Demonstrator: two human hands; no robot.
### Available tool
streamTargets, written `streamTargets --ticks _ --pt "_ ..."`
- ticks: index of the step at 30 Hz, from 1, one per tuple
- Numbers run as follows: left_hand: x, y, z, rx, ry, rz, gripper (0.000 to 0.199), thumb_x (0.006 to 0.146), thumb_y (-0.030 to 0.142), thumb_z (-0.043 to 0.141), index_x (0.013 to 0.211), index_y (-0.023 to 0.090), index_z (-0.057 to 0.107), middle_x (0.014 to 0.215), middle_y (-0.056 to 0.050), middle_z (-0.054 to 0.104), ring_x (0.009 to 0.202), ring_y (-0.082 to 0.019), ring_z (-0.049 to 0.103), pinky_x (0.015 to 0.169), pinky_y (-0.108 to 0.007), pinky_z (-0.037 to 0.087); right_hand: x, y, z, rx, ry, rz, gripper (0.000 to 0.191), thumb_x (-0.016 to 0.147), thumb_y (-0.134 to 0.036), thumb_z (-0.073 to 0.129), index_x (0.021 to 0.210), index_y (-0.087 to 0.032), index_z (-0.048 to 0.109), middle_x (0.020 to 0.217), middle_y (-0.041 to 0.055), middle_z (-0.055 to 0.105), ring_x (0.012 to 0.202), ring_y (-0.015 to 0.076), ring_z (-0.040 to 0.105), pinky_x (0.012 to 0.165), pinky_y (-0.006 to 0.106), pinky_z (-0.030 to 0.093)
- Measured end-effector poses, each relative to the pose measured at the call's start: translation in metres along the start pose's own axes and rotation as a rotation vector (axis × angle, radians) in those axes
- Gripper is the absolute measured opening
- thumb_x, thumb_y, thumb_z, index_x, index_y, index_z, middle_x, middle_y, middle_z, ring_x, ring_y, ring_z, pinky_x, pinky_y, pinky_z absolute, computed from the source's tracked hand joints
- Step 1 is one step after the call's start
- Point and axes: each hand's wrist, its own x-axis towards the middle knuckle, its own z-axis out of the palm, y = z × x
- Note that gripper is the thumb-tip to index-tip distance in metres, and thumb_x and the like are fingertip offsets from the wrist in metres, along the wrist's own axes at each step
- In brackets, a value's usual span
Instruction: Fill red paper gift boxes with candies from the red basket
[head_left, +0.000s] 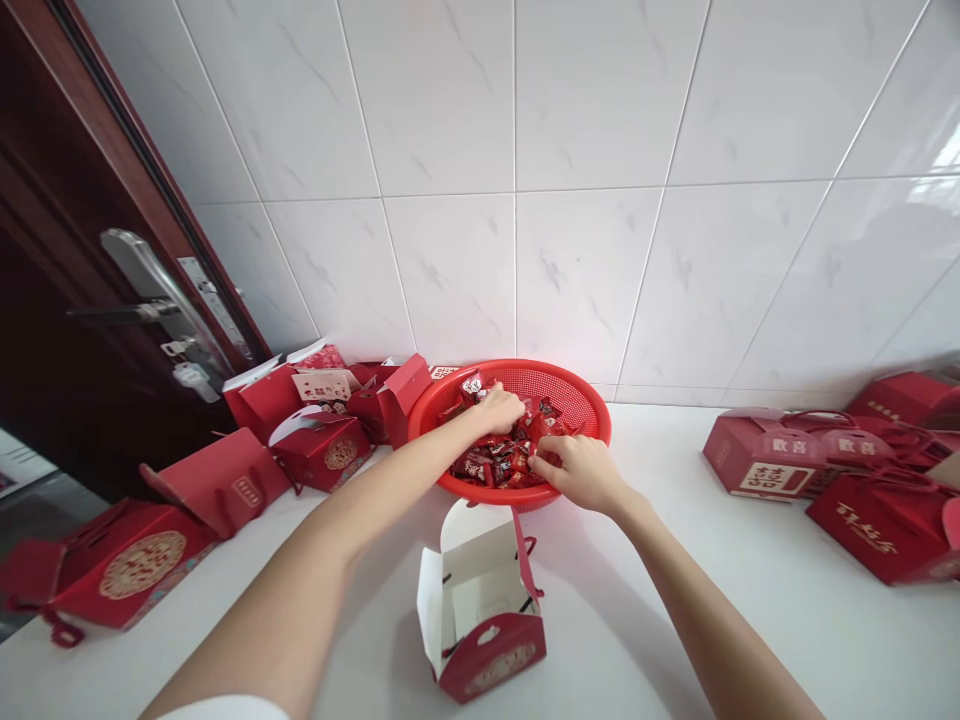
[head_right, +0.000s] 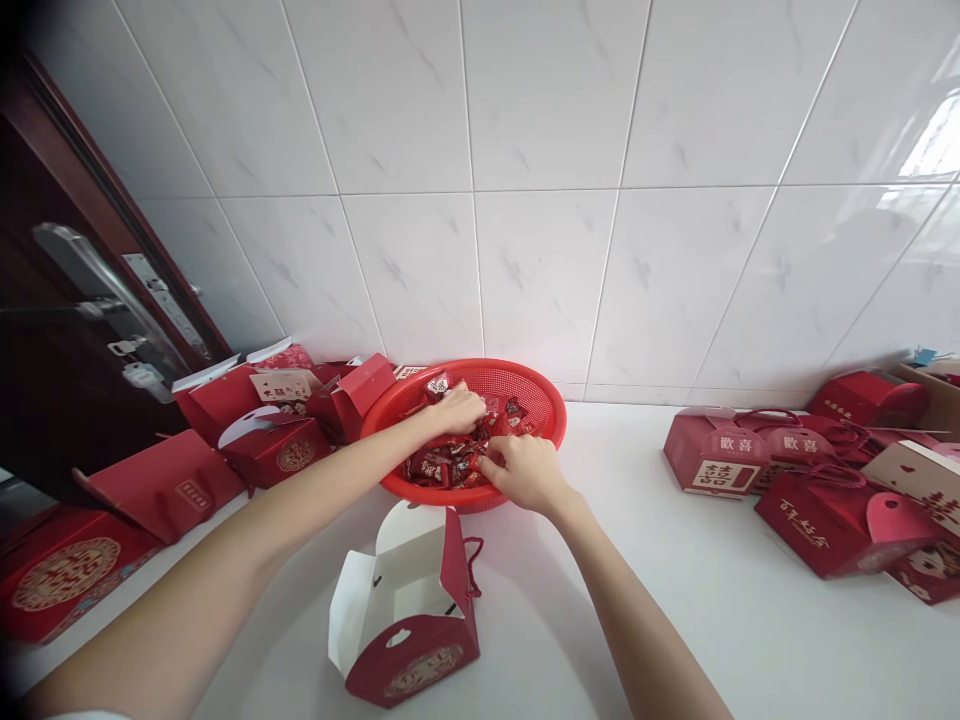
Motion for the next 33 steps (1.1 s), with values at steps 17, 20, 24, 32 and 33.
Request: streamTargets --ticks 17,20,24,32,33 --pt "-0.093 0.018 -0.027 -0.419 0.628 0.459 0.019 0.094 0.029 0.059 0.084 0.023 0.075 0.104 -0.007 0.074 0.094 -0.019 0.07 0.085 -0.033 0.058 0.002 0.01 -0.022 1.33 0.155 0.117 0.053 0.076 -0.069 0.074 0.076 -0.017 0.064 0.073 0.007 0.073 0.06 0.0171 0.069 0.059 0.027 0.056" --pt "-0.099 0.022 -0.023 -0.473 0.75 0.419 0.012 0.09 0.027 0.063 0.086 0.023 0.074 0.11 -0.008 0.072 0.1 -0.02 0.07 0.09 -0.035 0.058 0.001 0.009 -0.019 1.305 0.179 0.04 0.046 0.071 -0.06 0.083 0.077 -0.018 0.064 0.075 0.0039 0.073 0.061 0.0155 0.069 0.058 0.026 0.054" --pt "-0.1 0.024 -0.019 -0.898 0.711 0.179 0.031 0.083 0.031 0.069 0.112 0.02 0.067 0.11 -0.008 0.072 0.1 -0.022 0.072 0.091 -0.039 0.059 0.002 0.007 -0.013 1.274 0.22 -0.004 0.044 0.071 -0.06 0.082 0.078 -0.02 0.066 0.075 0.0021 0.073 0.06 0.0154 0.067 0.058 0.027 0.053" --pt "-0.094 0.025 -0.021 -1.12 0.413 0.016 0.033 0.076 0.047 0.076 0.087 0.016 0.073 0.086 -0.004 0.073 0.083 -0.022 0.069 0.083 -0.038 0.057 0.005 0.009 -0.009 1.261 0.253 0.011 0.045 0.071 -0.061 0.082 0.074 -0.02 0.064 0.074 0.002 0.073 0.057 0.0138 0.063 0.058 0.027 0.051" --pt "-0.094 0.025 -0.022 -1.106 0.411 0.017 0.032 0.077 0.048 0.075 0.083 0.016 0.073 0.083 -0.003 0.072 0.081 -0.021 0.068 0.082 -0.037 0.057 0.005 0.009 -0.009 1.269 0.251 0.016 0.045 0.07 -0.06 0.082 0.073 -0.02 0.064 0.074 0.0019 0.072 0.057 0.0138 0.063 0.057 0.027 0.051"
